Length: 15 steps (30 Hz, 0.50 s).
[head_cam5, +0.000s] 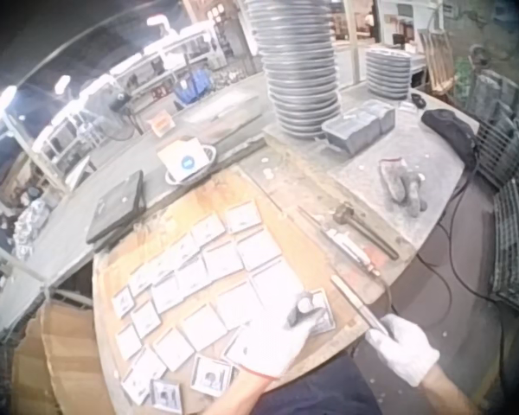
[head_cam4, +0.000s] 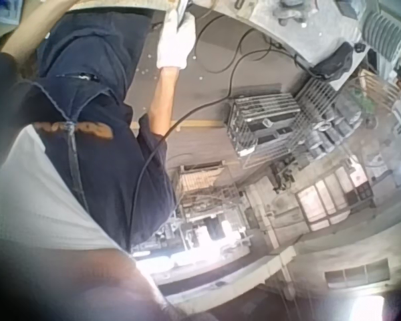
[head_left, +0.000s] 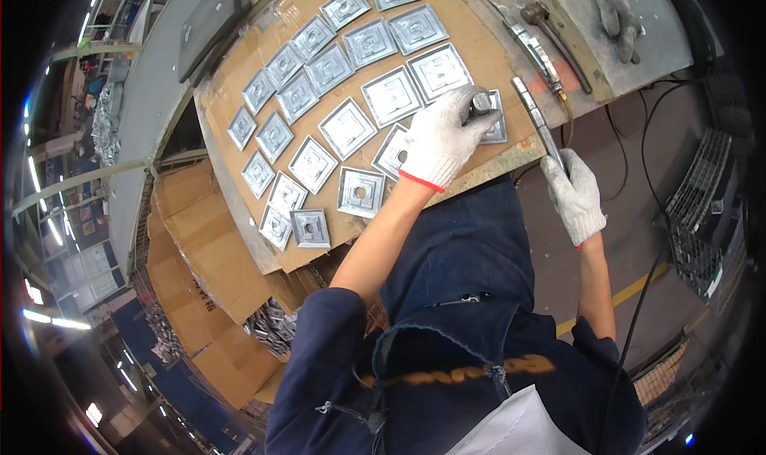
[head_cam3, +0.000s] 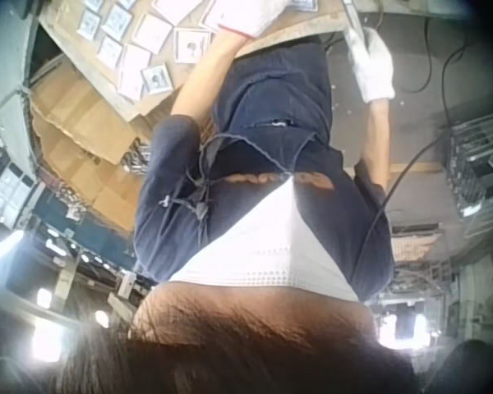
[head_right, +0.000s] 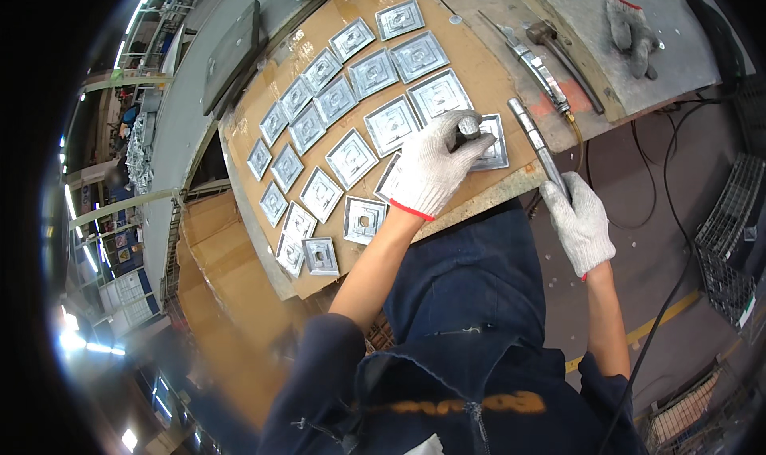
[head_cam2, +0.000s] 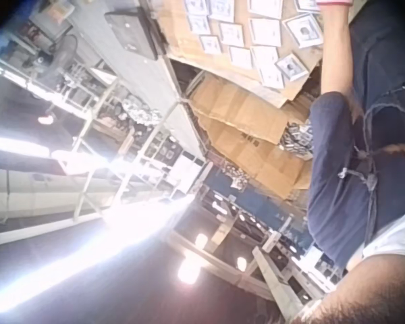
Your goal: Use a metal rod and a hammer to punch or stake the center of square metal plates on a workbench.
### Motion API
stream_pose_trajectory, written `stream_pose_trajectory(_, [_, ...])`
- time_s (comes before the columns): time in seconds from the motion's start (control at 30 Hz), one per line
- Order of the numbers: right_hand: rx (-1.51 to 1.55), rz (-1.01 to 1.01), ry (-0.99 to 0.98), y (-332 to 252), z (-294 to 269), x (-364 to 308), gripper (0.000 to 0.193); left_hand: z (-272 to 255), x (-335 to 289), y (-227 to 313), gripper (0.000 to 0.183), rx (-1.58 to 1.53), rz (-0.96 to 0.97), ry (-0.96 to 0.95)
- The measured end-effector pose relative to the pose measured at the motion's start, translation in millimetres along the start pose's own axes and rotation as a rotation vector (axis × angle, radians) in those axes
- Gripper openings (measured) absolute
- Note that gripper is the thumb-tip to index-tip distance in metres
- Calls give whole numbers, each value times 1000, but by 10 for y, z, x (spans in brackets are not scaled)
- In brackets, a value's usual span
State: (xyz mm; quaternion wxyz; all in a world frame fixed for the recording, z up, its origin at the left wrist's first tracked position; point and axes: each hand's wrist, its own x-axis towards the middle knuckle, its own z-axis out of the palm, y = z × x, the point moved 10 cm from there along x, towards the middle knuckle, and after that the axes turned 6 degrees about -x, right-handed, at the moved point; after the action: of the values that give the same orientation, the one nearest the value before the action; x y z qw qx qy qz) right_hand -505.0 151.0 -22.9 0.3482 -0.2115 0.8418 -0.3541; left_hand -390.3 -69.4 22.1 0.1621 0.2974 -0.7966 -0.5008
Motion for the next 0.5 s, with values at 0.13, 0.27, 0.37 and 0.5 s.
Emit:
stream_pose_trajectory(0.13, [-16,-17,3,-19,-30,10,46,-4,-15,-68,36,-57,15,-87])
stream_pose_trajectory(0.27, [-86,-34,-10,-133,-58,3,46,1,59,16,38,30,29,-177])
stream_pose_trajectory(0.37, [-193,-82,-8,-294,-62,-12,45,-5,98,67,40,246,5,-155])
stream_pose_trajectory(0.5, [-175,-111,-21,-363,-39,-49,44,-19,43,85,42,249,73,-90])
